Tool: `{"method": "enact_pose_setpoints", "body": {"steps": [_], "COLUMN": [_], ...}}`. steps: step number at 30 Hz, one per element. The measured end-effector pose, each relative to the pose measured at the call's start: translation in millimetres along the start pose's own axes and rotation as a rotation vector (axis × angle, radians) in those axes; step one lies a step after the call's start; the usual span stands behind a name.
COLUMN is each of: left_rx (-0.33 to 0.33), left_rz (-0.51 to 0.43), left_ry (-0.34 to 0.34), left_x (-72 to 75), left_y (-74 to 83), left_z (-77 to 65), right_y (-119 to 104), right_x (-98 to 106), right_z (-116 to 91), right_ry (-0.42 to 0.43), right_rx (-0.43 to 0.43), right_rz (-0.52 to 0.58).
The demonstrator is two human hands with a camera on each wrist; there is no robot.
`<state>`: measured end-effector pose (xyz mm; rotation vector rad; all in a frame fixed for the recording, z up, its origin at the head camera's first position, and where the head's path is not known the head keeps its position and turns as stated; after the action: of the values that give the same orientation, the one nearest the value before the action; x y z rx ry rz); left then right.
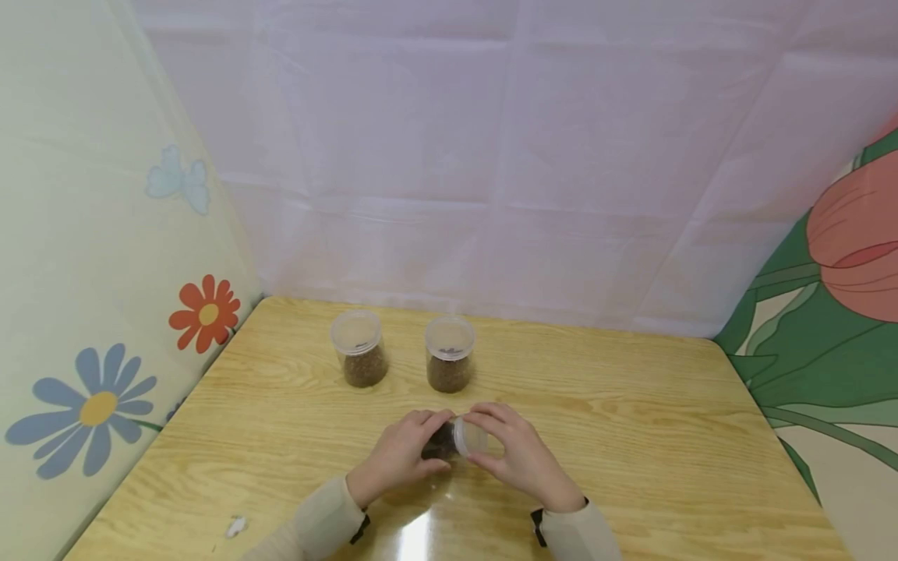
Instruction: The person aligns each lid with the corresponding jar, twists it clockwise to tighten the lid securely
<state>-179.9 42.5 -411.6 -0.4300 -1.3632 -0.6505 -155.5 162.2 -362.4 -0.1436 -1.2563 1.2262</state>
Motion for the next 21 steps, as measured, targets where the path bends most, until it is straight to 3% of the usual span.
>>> {"method": "enact_pose_setpoints", "body": {"steps": [11, 21], "left_rx": [0.001, 0.007], "left_rz": [-0.014, -0.012], "left_ry": [-0.010, -0.019], "left_x": [-0.7, -1.8], "left_y": [0.4, -0.2], "left_z": [0.8, 0.4], "right_y": [-6.7, -6.4], "right_x": [-1.4, -2.1], "right_z": [-1.2, -0.3], "right_ry": [-0.006, 0.001], "right_rx": [0.126, 0.101], "right_rz": [-0.018, -0.034]}}
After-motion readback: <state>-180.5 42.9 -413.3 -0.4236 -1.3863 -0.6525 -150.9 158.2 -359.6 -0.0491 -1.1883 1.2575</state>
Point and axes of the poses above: each hand's wrist, its own z-axis towards the middle knuckle, its own x-axis out of the back of the hand, y = z × x, the point moved 8 cm from there along z, towards the middle knuckle, and after that the axes turned 15 degrees about z, right-handed, at the moved point
